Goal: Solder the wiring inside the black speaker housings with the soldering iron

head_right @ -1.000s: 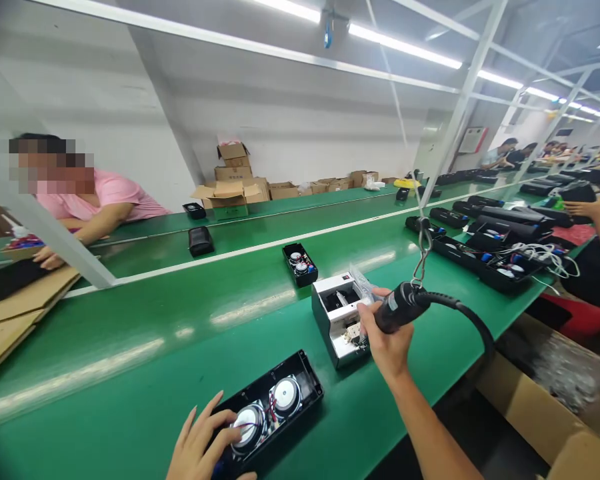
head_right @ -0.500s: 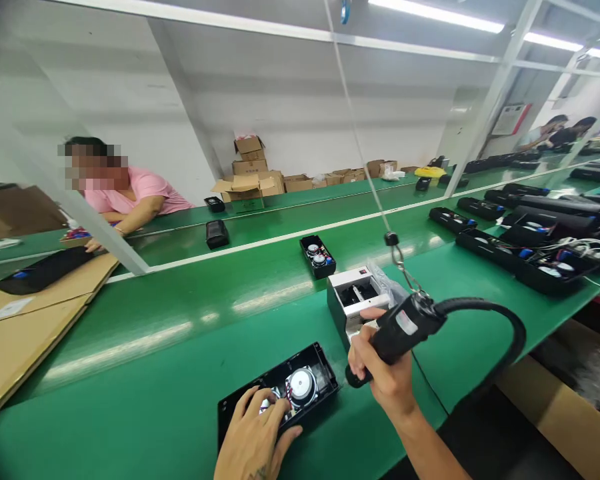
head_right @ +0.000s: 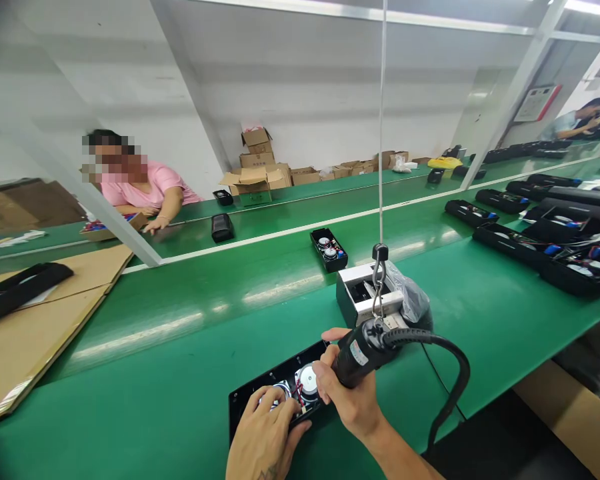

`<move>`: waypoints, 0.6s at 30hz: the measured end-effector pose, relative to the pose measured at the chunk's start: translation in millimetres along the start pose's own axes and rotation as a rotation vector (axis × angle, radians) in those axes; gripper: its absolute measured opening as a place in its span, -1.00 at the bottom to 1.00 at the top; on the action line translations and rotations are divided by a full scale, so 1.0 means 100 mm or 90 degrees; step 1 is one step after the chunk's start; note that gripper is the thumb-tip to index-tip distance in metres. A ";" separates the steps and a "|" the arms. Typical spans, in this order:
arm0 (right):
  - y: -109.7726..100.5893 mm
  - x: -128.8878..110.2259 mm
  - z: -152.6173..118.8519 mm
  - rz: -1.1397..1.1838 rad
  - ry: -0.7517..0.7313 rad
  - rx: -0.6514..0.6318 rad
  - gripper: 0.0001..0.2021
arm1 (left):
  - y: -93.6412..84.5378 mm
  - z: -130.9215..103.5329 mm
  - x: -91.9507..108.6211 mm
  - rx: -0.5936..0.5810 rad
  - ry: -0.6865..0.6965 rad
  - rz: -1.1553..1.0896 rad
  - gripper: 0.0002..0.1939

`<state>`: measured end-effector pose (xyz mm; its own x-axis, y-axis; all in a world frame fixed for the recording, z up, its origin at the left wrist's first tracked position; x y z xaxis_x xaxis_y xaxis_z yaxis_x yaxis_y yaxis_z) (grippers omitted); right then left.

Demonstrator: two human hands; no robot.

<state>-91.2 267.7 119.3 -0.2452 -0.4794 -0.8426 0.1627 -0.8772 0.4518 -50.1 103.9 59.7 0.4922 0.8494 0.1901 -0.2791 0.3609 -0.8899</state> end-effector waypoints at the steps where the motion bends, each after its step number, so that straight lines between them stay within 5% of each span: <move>1: 0.00 0.01 0.00 0.000 0.004 0.000 -0.63 | -0.01 0.00 0.00 0.001 -0.001 0.000 -0.68; 10: 0.00 0.08 -0.03 -0.010 0.006 -0.009 -0.68 | -0.05 0.02 0.03 0.018 0.002 -0.011 -0.81; 18: 0.00 0.22 -0.14 -0.119 -0.076 -0.128 -0.82 | 0.15 -0.10 -0.02 0.006 -0.012 -0.017 -0.85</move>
<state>-83.3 257.8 96.7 -0.3973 -0.3197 -0.8602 0.2873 -0.9336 0.2143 -46.8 103.6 41.3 0.4845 0.8465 0.2207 -0.2747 0.3867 -0.8803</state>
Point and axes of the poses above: each hand's wrist, its own z-axis towards the middle knuckle, its own y-axis out of the palm, x = y × z, the point moved 5 cm from there along z, towards the middle knuckle, and after that the axes turned 5 degrees about -x, right-handed, at the moved point
